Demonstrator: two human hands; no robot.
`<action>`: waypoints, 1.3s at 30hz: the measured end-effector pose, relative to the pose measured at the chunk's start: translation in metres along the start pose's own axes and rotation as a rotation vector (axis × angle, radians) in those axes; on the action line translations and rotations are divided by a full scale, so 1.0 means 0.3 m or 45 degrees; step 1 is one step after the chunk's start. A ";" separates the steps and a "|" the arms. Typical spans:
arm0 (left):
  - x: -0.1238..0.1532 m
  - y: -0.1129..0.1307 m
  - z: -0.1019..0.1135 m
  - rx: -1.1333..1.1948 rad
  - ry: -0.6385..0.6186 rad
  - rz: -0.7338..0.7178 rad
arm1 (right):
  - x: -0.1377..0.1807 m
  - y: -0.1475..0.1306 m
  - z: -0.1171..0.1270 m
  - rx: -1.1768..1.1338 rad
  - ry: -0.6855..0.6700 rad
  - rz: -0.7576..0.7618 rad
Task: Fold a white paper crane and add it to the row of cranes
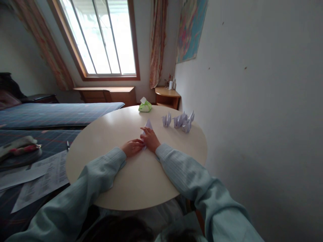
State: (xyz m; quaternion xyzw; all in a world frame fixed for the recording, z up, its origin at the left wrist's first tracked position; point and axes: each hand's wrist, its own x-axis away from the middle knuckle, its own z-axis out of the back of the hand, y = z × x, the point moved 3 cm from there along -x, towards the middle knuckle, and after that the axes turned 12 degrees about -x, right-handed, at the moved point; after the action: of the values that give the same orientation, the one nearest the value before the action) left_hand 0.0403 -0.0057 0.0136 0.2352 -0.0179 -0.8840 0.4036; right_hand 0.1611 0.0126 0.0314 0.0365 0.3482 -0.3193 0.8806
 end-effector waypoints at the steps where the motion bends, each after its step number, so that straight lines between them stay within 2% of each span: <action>1: 0.001 0.001 -0.002 -0.007 -0.019 0.008 | 0.000 0.000 0.007 -0.017 0.040 -0.038; 4: -0.002 0.009 0.000 -0.096 -0.033 -0.004 | 0.001 0.006 0.021 -0.058 0.150 -0.199; 7: -0.007 0.016 0.003 -0.140 -0.008 -0.066 | 0.004 0.025 0.011 -0.129 0.172 -0.400; 11: -0.010 0.031 0.009 -0.108 -0.007 -0.191 | 0.011 0.057 -0.020 -0.305 0.088 -0.631; 15: -0.009 0.063 0.022 -0.038 -0.055 -0.244 | 0.007 0.066 -0.038 -0.346 -0.136 -0.601; 19: -0.013 0.050 0.031 0.086 -0.038 -0.079 | 0.002 0.050 -0.033 -0.372 -0.269 -0.534; 23: -0.015 -0.043 0.034 0.004 0.191 0.347 | -0.001 0.027 -0.024 -0.370 -0.318 -0.516; 26: -0.011 -0.095 0.021 -0.008 0.224 0.554 | -0.002 0.019 -0.022 -0.337 -0.337 -0.531; 32: -0.016 -0.091 -0.008 -0.095 0.049 0.531 | -0.006 0.025 -0.023 -0.235 -0.316 -0.585; 39: -0.018 -0.081 -0.005 -0.214 -0.038 0.517 | -0.010 0.032 -0.028 -0.191 -0.197 -0.628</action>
State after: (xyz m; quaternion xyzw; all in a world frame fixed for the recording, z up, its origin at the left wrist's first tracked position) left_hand 0.0267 0.0147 0.0090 0.1793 0.0032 -0.7863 0.5912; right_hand 0.1603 0.0242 0.0254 -0.1395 0.3009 -0.4994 0.8004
